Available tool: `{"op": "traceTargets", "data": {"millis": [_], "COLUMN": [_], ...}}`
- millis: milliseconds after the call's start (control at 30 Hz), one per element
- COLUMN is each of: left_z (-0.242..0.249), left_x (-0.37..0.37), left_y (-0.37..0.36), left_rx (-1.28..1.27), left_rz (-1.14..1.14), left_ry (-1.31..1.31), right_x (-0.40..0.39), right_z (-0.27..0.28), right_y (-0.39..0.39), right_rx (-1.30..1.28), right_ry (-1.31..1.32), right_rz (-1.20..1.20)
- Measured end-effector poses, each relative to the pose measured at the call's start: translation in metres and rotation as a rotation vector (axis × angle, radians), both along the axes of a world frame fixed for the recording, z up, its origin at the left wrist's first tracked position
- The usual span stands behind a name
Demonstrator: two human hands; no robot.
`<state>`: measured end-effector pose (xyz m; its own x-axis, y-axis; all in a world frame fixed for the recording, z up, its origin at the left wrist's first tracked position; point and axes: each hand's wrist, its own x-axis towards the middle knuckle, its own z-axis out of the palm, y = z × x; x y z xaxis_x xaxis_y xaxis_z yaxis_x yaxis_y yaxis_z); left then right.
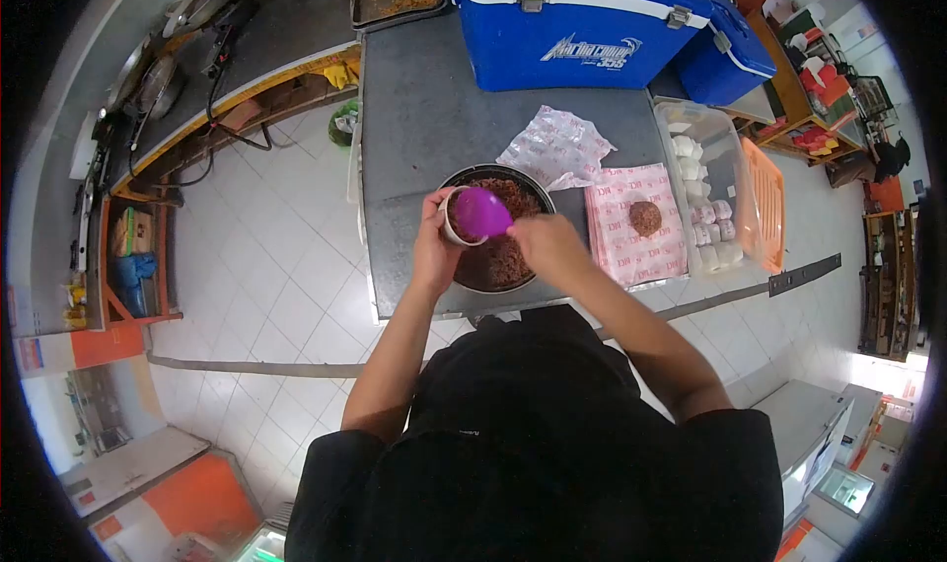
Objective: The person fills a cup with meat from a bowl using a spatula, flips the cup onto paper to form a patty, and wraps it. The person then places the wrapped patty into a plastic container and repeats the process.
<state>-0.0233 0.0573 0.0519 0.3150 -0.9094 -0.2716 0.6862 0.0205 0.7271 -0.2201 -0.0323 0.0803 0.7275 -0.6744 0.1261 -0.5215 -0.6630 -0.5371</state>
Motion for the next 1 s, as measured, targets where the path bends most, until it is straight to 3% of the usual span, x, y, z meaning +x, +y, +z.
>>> {"op": "traceTargets", "data": {"millis": [100,133,233,367,467,567,667,800,1000], "left_z": [-0.027,-0.032,-0.042,-0.041,-0.034,-0.047,-0.026,-0.012,0.005], "left_x": [0.016,0.014,0.006,0.004,0.007,0.019,0.027,0.042,0.034], "left_y": [0.0,0.001,-0.001,-0.004,-0.007,-0.017,-0.018,-0.002,0.014], "left_rx": [-0.109,-0.192,-0.166,-0.07,-0.034,-0.103,-0.18,-0.051,0.149], "left_rz": [0.164,0.286,0.479,0.543,0.567,0.573,0.446,0.192,0.062], "left_ry": [-0.527,-0.518,-0.817,-1.092,-1.144,-0.972,-0.409,-0.537,-0.555], "right_x": [0.013,0.017,0.037,0.06,0.051,0.025,-0.001,-0.024,-0.041], "right_z": [0.016,0.016,-0.005,-0.034,-0.05,-0.041,-0.037,-0.026,-0.02], "right_y": [-0.016,-0.019,-0.008,0.015,0.017,-0.001,-0.023,-0.037,-0.044], "right_rx": [-0.068,-0.073,-0.065,0.046,0.177,0.325,0.323,0.271,0.399], "right_ry": [0.252,0.293,0.394,0.404,0.316,0.19,0.167,0.182,0.175], "right_rz": [-0.135,-0.124,-0.014,0.123,0.085,0.113,0.099,-0.054,-0.152]}}
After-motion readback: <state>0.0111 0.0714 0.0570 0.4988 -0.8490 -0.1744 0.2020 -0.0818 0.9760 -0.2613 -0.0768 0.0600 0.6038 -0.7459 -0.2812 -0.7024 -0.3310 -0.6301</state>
